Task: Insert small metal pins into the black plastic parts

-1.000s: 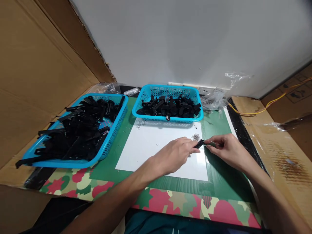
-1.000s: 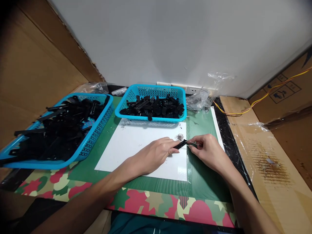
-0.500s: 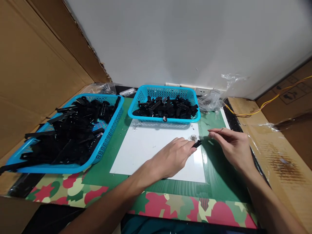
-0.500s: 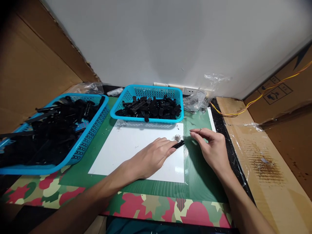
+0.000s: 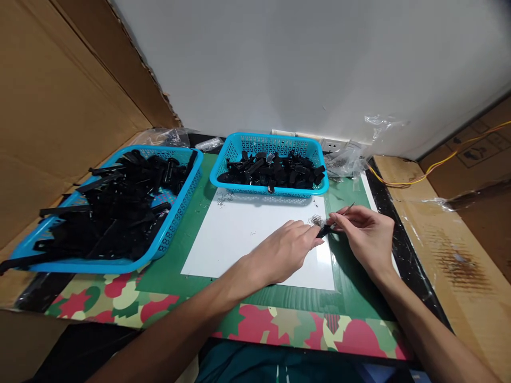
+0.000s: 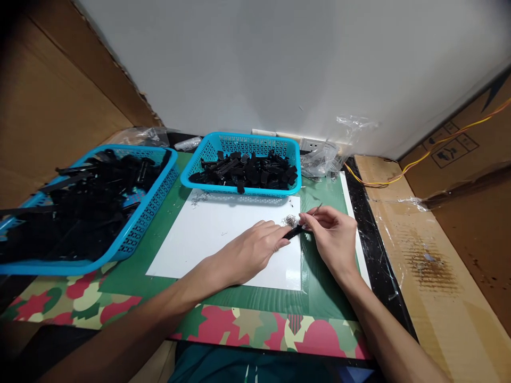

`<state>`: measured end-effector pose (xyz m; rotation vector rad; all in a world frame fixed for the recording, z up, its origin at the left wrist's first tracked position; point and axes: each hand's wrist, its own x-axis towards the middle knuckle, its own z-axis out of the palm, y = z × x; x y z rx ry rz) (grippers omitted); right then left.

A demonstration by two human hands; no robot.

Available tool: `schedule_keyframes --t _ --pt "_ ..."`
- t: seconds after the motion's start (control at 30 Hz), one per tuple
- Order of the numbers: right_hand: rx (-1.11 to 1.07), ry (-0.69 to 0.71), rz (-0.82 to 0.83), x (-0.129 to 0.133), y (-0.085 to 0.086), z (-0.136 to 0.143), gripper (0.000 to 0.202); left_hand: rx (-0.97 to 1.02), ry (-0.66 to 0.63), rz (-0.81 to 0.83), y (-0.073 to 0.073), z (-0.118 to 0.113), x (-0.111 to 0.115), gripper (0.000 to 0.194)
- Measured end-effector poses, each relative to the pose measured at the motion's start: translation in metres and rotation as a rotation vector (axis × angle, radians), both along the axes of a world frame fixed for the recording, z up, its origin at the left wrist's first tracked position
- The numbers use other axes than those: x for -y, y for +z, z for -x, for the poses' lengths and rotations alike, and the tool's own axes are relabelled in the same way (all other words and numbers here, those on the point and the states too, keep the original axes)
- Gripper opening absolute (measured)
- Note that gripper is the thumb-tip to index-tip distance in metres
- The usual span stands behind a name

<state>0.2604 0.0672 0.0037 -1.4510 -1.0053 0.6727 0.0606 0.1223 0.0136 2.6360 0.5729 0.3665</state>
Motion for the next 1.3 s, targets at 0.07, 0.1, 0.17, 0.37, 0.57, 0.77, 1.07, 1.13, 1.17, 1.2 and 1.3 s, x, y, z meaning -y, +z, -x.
schedule_keyframes --t 0.07,0.1,0.17,0.37,0.57,0.77,1.07,1.13,1.17,1.2,1.3 --pt "0.006 -0.001 -0.011 0.001 -0.001 0.000 0.027 0.009 0.000 0.002 0.000 0.000 0.000 0.027" --pt "0.008 -0.004 -0.019 0.001 -0.002 0.000 0.027 0.012 0.000 0.003 0.000 0.000 0.001 0.026" --pt "0.011 -0.011 -0.028 0.001 -0.004 0.000 0.027 0.018 0.001 0.004 0.000 0.000 0.001 0.025" --pt "0.045 -0.010 -0.003 0.002 -0.007 -0.002 0.030 0.018 0.003 0.022 0.001 -0.001 0.001 0.025" --pt "0.139 0.014 0.014 0.004 -0.004 -0.001 0.031 0.019 0.026 0.090 0.003 0.000 0.002 0.031" --pt "0.082 0.016 0.008 -0.001 -0.006 0.002 0.029 -0.004 0.024 0.107 0.007 -0.001 0.000 0.027" --pt "-0.063 0.075 -0.025 -0.005 0.003 -0.014 0.028 0.025 0.040 0.067 0.003 0.003 0.000 0.027" --pt "-0.074 0.086 -0.018 -0.006 0.005 -0.020 0.030 0.017 0.029 0.059 0.003 0.003 -0.001 0.028" --pt "-0.069 0.084 -0.024 -0.006 0.006 -0.022 0.030 0.016 0.026 0.056 0.004 0.003 -0.001 0.028" --pt "-0.061 0.084 -0.031 -0.007 0.006 -0.024 0.030 0.014 0.024 0.053 0.005 0.003 -0.001 0.028" --pt "-0.009 0.122 -0.016 -0.007 0.008 -0.026 0.028 -0.011 0.012 0.031 0.007 0.002 -0.001 0.030"
